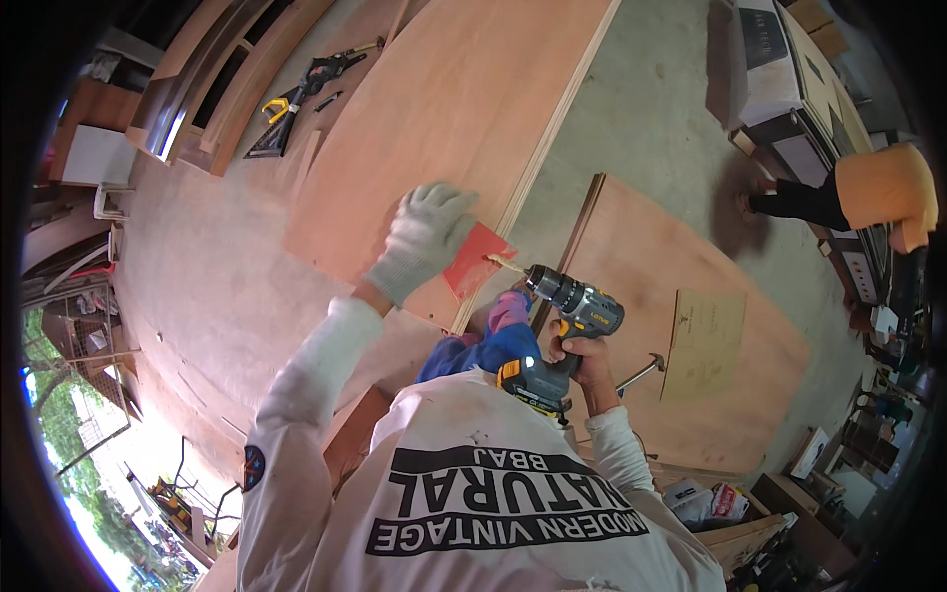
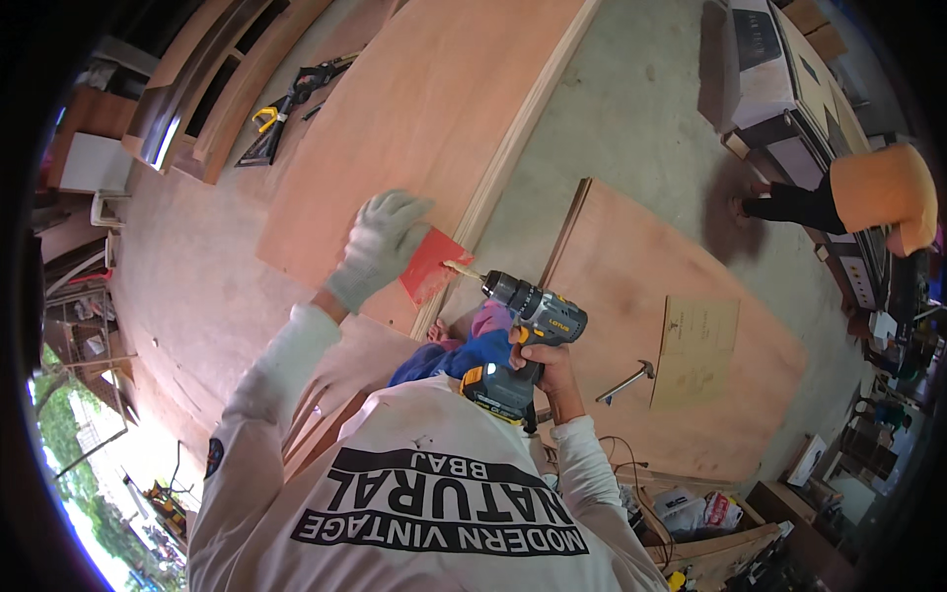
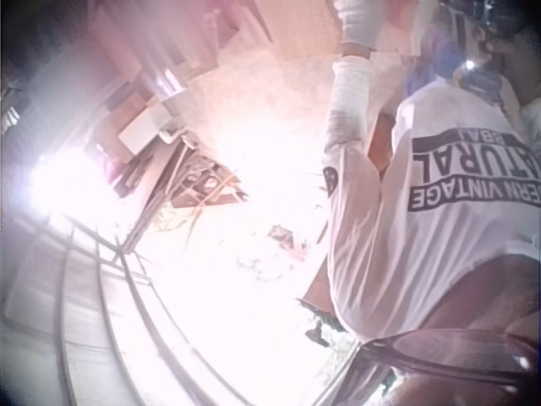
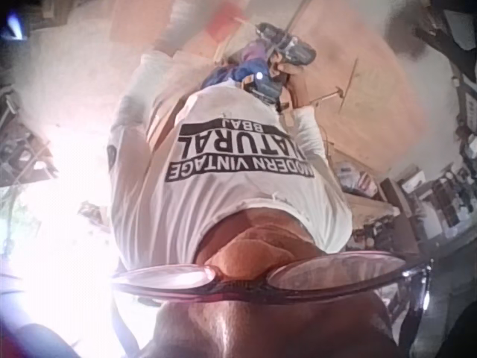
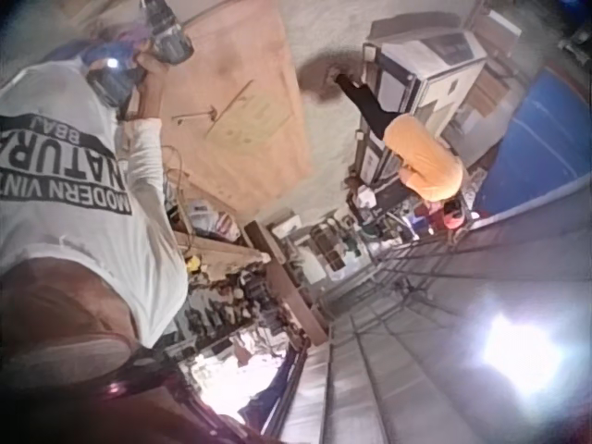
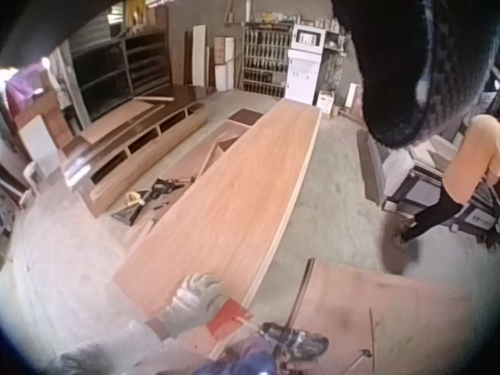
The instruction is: The person takes a heat gun from a storage rack, plugs it into an outlet, and uses it to heat a red component while holding it by hand on a wooden board. Then, the person uses a cordless drill to drive a screw into the component on the board.
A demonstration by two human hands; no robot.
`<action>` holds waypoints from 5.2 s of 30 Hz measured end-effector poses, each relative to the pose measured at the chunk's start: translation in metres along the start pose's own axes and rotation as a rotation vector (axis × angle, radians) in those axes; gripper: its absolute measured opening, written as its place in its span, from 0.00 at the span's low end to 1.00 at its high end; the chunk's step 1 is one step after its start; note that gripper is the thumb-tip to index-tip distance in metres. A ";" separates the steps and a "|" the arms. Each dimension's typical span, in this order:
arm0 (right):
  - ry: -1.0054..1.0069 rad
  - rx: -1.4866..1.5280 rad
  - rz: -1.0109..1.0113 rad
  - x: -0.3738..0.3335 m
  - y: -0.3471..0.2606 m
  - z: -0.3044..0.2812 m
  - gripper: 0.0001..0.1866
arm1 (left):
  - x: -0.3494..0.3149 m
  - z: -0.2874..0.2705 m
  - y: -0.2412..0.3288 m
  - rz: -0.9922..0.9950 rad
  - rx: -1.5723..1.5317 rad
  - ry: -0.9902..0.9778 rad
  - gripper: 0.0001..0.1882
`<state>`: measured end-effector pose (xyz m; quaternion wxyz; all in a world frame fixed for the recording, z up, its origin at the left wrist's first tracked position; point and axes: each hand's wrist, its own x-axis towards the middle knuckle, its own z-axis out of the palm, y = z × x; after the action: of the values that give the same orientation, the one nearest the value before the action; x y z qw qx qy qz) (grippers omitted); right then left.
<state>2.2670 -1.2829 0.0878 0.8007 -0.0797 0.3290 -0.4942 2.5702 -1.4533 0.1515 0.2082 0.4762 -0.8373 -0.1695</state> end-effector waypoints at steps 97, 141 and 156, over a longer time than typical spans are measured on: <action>0.074 -0.028 -0.222 -0.026 -0.001 0.012 0.33 | 0.001 0.015 0.014 0.099 0.105 0.066 0.15; 0.029 -1.261 -0.960 0.161 -0.069 0.134 0.31 | -0.062 0.067 0.098 -0.230 0.289 0.358 0.25; 0.276 -0.851 0.019 0.113 -0.014 0.110 0.18 | -0.061 0.044 0.077 -0.443 -0.150 0.427 0.07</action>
<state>2.3565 -1.4069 0.1287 0.6495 -0.3325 0.6077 -0.3135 2.5198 -1.3591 0.1391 0.3720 0.6554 -0.6355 -0.1681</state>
